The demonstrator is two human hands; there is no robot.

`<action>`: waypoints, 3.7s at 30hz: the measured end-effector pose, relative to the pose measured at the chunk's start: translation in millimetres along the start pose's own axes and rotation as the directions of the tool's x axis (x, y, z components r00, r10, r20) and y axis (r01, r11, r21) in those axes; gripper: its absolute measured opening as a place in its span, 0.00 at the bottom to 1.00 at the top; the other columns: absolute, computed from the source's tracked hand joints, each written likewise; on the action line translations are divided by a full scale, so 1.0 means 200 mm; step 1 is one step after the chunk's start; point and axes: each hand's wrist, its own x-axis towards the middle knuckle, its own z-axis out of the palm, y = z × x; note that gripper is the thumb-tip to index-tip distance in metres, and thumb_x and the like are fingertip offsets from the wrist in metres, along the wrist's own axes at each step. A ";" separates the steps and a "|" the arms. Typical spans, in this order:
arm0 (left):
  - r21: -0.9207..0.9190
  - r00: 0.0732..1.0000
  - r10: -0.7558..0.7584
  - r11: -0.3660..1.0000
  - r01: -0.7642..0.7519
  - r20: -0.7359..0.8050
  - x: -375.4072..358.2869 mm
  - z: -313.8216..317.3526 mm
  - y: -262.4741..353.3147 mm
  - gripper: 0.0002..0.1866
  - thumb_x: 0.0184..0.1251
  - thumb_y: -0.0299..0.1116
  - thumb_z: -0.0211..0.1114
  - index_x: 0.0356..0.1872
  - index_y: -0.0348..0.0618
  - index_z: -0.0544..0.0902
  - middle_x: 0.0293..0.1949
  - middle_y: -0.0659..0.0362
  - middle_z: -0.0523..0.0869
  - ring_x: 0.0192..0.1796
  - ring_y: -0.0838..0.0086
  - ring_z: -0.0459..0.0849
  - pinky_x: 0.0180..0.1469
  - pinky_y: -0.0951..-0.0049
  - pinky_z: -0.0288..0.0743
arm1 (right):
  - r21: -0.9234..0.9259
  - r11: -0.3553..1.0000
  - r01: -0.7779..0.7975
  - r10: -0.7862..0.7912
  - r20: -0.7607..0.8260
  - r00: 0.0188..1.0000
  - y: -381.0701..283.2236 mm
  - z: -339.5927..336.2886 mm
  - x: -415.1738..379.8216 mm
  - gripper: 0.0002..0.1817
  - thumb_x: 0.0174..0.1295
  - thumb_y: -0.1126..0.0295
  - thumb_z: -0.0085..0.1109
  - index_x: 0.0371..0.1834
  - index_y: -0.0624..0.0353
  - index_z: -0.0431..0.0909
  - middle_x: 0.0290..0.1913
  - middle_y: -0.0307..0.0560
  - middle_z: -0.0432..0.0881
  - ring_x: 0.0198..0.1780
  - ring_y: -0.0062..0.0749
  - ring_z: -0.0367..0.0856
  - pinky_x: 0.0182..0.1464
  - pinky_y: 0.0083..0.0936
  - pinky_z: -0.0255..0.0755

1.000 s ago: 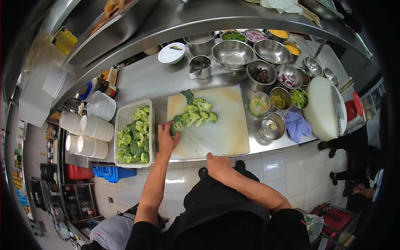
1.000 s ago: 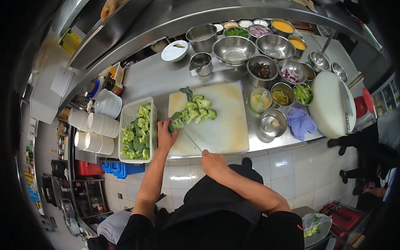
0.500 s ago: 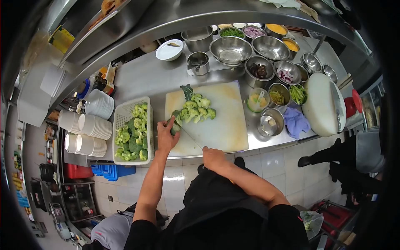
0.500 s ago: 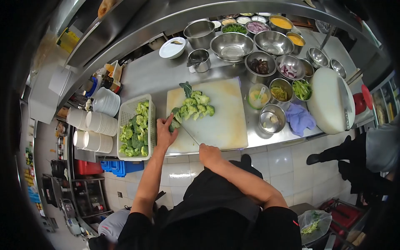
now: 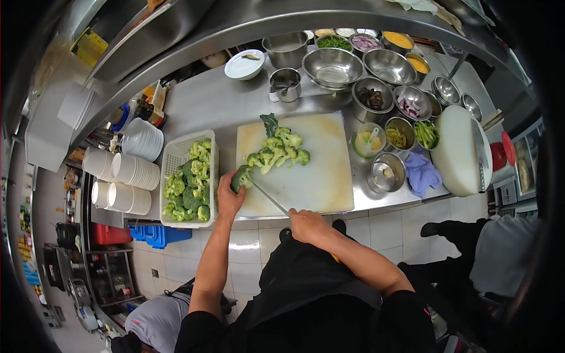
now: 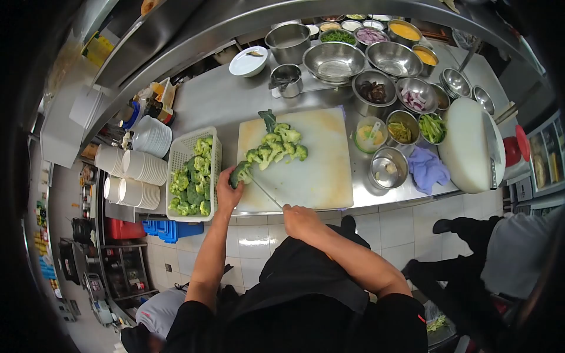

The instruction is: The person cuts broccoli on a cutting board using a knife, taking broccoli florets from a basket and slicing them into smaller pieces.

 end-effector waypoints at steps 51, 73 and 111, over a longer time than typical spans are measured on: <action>-0.246 0.975 -0.219 0.943 0.223 0.045 -0.12 0.08 -0.02 0.20 0.56 0.20 0.70 0.51 0.41 0.79 0.60 0.45 0.83 0.60 0.51 0.83 0.60 0.64 0.77 | 0.048 0.997 -0.068 0.065 0.062 0.996 0.15 0.06 -0.10 0.17 0.65 0.68 0.51 0.52 0.70 0.74 0.40 0.66 0.86 0.46 0.60 0.85 0.49 0.50 0.78; -0.293 0.963 -0.048 0.948 0.128 0.264 -0.06 0.05 -0.04 0.20 0.59 0.15 0.64 0.53 0.44 0.78 0.62 0.50 0.83 0.65 0.52 0.80 0.62 0.63 0.76 | 0.396 0.871 -0.291 0.123 0.399 0.909 0.34 -0.06 0.13 0.16 0.76 0.61 0.45 0.48 0.67 0.70 0.22 0.50 0.80 0.17 0.32 0.79 0.19 0.35 0.73; -0.215 0.992 -0.127 0.969 0.123 -0.006 -0.23 0.14 -0.01 0.16 0.58 0.20 0.67 0.48 0.36 0.82 0.41 0.50 0.85 0.38 0.64 0.85 0.44 0.68 0.79 | 0.350 0.875 -0.335 0.149 0.465 0.873 0.39 -0.16 0.01 0.18 0.74 0.62 0.45 0.51 0.69 0.70 0.23 0.53 0.81 0.17 0.34 0.79 0.19 0.34 0.74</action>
